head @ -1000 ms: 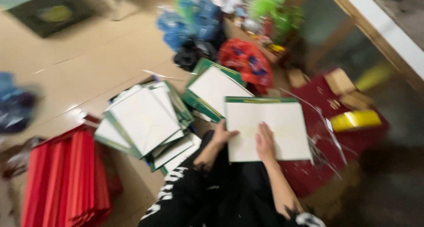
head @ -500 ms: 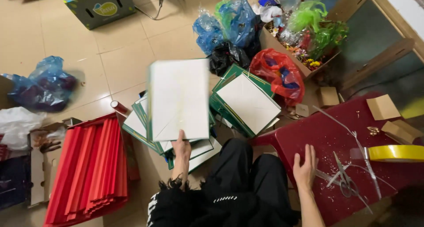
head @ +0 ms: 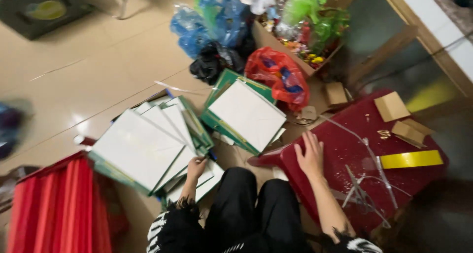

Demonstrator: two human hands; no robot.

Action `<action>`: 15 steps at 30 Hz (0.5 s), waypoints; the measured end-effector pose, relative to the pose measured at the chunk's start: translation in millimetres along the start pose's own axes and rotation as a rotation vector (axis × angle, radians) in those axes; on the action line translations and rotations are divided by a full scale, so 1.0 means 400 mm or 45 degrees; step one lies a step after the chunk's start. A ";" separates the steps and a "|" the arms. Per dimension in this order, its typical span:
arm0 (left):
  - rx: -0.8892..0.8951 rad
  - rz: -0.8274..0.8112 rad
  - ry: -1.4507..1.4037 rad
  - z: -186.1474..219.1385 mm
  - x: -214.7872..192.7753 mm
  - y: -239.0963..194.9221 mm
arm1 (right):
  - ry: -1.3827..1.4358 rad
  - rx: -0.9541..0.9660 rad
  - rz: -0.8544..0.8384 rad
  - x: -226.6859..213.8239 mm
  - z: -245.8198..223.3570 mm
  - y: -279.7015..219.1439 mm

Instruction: Applying double-sided tape to gift bags and stacking them

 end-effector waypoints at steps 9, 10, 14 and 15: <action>0.829 -0.438 0.370 0.530 0.367 -0.054 | -0.118 -0.051 0.278 0.070 0.049 -0.016; 0.838 -0.466 0.381 0.553 0.413 -0.057 | -0.136 -0.026 0.277 0.075 0.054 -0.018; 1.107 -0.500 0.937 0.549 0.612 -0.088 | -0.113 0.017 0.241 0.056 0.044 -0.023; 1.143 -0.499 0.956 0.537 0.659 -0.092 | -0.083 0.016 0.232 0.044 0.033 -0.018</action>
Point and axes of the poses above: each hand's wrist, its own y-axis towards the middle knuckle, its own x-axis out of the palm, z = x × y, the point moved 5 cm from there along y, towards the middle knuckle, and after that the axes turned 11 degrees about z, right-handed, at the moved point
